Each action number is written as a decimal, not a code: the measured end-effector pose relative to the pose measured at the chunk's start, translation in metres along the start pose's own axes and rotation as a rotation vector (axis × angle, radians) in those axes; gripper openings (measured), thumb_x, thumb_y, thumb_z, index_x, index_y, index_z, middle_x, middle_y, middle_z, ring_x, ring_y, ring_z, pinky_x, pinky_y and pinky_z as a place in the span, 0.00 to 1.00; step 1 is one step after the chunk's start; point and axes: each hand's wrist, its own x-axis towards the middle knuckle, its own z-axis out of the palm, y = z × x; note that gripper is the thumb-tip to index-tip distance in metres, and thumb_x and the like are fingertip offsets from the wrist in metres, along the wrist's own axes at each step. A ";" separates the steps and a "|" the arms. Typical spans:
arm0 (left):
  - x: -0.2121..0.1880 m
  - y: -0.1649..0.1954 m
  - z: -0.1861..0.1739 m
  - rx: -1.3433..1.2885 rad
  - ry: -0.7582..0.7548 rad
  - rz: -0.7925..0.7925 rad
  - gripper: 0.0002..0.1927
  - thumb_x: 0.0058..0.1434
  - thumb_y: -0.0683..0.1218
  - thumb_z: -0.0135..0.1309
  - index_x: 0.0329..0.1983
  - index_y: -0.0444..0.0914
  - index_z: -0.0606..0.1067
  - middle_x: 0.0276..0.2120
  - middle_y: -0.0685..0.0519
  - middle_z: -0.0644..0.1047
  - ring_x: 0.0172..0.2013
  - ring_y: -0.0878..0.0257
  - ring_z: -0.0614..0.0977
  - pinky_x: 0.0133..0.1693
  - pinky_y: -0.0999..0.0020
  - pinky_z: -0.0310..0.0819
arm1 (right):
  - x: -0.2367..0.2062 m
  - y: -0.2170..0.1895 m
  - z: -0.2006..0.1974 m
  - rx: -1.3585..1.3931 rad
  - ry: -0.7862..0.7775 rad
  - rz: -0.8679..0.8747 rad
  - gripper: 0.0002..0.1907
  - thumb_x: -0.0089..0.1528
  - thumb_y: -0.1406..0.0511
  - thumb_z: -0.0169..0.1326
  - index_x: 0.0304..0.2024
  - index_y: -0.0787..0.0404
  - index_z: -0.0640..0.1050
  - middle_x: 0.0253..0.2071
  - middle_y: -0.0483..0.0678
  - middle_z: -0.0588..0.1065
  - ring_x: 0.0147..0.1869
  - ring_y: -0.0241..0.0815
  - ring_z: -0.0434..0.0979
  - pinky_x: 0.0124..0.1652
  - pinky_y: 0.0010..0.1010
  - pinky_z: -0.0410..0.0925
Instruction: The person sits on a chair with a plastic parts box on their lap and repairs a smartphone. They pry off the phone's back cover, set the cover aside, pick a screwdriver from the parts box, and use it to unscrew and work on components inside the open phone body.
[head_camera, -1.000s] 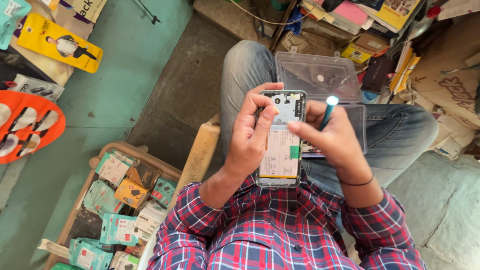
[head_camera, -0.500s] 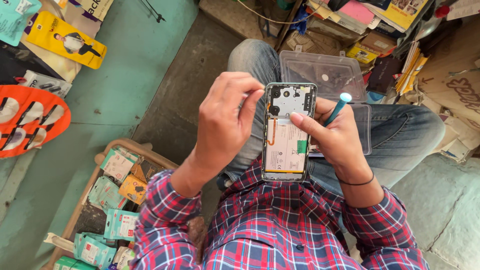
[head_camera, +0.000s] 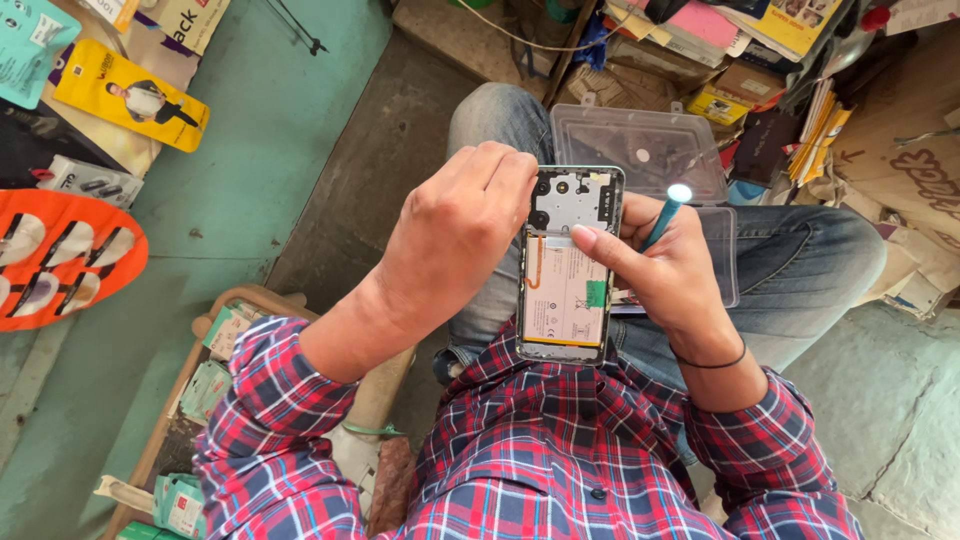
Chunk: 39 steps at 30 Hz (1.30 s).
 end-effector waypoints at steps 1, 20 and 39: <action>0.001 0.000 -0.001 0.023 -0.020 0.017 0.06 0.65 0.37 0.57 0.41 0.35 0.72 0.36 0.48 0.73 0.40 0.54 0.79 0.42 0.61 0.76 | 0.000 0.000 0.000 0.017 -0.014 -0.015 0.11 0.64 0.68 0.60 0.49 0.67 0.81 0.37 0.40 0.81 0.35 0.23 0.76 0.31 0.16 0.68; 0.025 -0.002 0.009 0.365 -0.208 0.242 0.06 0.54 0.41 0.55 0.34 0.38 0.72 0.32 0.51 0.71 0.36 0.61 0.77 0.35 0.70 0.75 | 0.000 0.006 -0.005 0.033 0.055 0.086 0.08 0.64 0.66 0.61 0.42 0.65 0.81 0.26 0.37 0.74 0.23 0.22 0.65 0.21 0.18 0.55; 0.028 -0.010 0.015 0.227 -0.253 0.163 0.07 0.55 0.38 0.54 0.37 0.35 0.71 0.35 0.48 0.73 0.38 0.56 0.79 0.38 0.66 0.78 | -0.001 -0.001 -0.002 -0.111 0.100 0.061 0.07 0.64 0.66 0.61 0.39 0.65 0.81 0.27 0.39 0.78 0.26 0.23 0.71 0.22 0.19 0.61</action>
